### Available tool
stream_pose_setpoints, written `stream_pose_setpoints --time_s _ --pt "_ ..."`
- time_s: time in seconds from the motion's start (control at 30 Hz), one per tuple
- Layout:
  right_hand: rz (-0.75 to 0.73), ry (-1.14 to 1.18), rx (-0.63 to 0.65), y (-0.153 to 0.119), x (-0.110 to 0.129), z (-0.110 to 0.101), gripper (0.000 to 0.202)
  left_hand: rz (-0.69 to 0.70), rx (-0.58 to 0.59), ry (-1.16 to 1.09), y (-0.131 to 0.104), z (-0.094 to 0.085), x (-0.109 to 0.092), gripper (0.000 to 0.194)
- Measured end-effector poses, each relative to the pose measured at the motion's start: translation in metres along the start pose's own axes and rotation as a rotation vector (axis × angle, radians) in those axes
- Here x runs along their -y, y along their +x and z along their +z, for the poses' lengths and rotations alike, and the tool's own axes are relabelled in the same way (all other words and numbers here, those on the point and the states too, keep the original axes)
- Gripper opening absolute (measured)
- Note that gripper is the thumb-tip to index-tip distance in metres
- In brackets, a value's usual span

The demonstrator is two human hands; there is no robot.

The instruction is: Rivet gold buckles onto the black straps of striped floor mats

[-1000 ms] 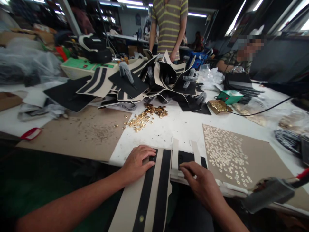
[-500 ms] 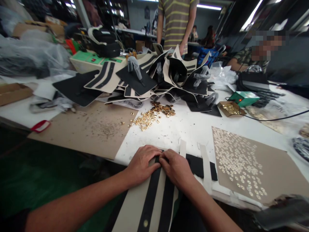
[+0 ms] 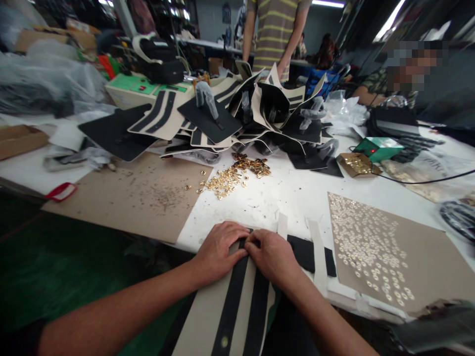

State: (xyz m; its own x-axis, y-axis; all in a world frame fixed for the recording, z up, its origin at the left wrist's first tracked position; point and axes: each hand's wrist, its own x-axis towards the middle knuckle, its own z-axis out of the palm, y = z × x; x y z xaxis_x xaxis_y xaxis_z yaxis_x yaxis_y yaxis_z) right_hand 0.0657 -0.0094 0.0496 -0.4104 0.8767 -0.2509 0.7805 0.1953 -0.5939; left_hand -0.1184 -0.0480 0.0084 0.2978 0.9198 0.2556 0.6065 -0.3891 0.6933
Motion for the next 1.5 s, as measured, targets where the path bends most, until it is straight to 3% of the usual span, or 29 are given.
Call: stream_pose_setpoints --time_s 0.3,0.57,0.67,0.77,0.9,1.03,1.1,1.13,1.23,1.3,1.4,1.5 --pt "0.081 -0.023 -0.011 0.009 -0.004 0.0 0.011 0.0 0.003 0.0 0.001 0.0 0.001 0.038" --pt "0.029 0.036 -0.133 -0.004 0.001 0.004 0.013 -0.001 -0.028 0.035 0.003 0.0 -0.002 0.038" --pt "-0.059 0.247 -0.334 -0.037 -0.009 0.005 0.017 0.034 -0.028 0.057 0.004 0.0 -0.002 0.033" --pt "-0.05 0.351 -0.591 -0.088 -0.039 0.004 0.02 0.09 -0.051 0.086 0.006 0.002 0.005 0.023" --pt "0.259 0.396 -0.97 -0.162 -0.102 -0.007 0.033 0.17 -0.087 0.103 0.017 0.011 0.031 0.024" --pt "0.567 0.36 -1.339 -0.207 -0.162 -0.032 0.068 0.214 -0.092 0.12 0.023 0.012 0.039 0.025" --pt "0.615 0.326 -1.334 -0.211 -0.184 -0.043 0.081 0.197 -0.082 0.134 0.021 0.009 0.032 0.024" --pt "0.637 0.3 -1.272 -0.21 -0.193 -0.047 0.081 0.182 -0.073 0.137 0.019 0.007 0.027 0.023" --pt "0.746 0.195 -1.01 -0.201 -0.206 -0.053 0.059 0.13 -0.053 0.126 0.012 0.003 0.012 0.023" --pt "0.821 0.171 -0.918 -0.197 -0.206 -0.056 0.049 0.101 -0.049 0.114 0.008 0.003 0.005 0.024" --pt "0.837 0.233 -0.878 -0.192 -0.189 -0.061 0.05 0.065 -0.049 0.088 0.006 0.003 0.001 0.028" --pt "0.55 0.638 -0.901 -0.173 -0.148 -0.066 0.052 0.049 -0.035 0.078 0.004 0.002 -0.001 0.031"
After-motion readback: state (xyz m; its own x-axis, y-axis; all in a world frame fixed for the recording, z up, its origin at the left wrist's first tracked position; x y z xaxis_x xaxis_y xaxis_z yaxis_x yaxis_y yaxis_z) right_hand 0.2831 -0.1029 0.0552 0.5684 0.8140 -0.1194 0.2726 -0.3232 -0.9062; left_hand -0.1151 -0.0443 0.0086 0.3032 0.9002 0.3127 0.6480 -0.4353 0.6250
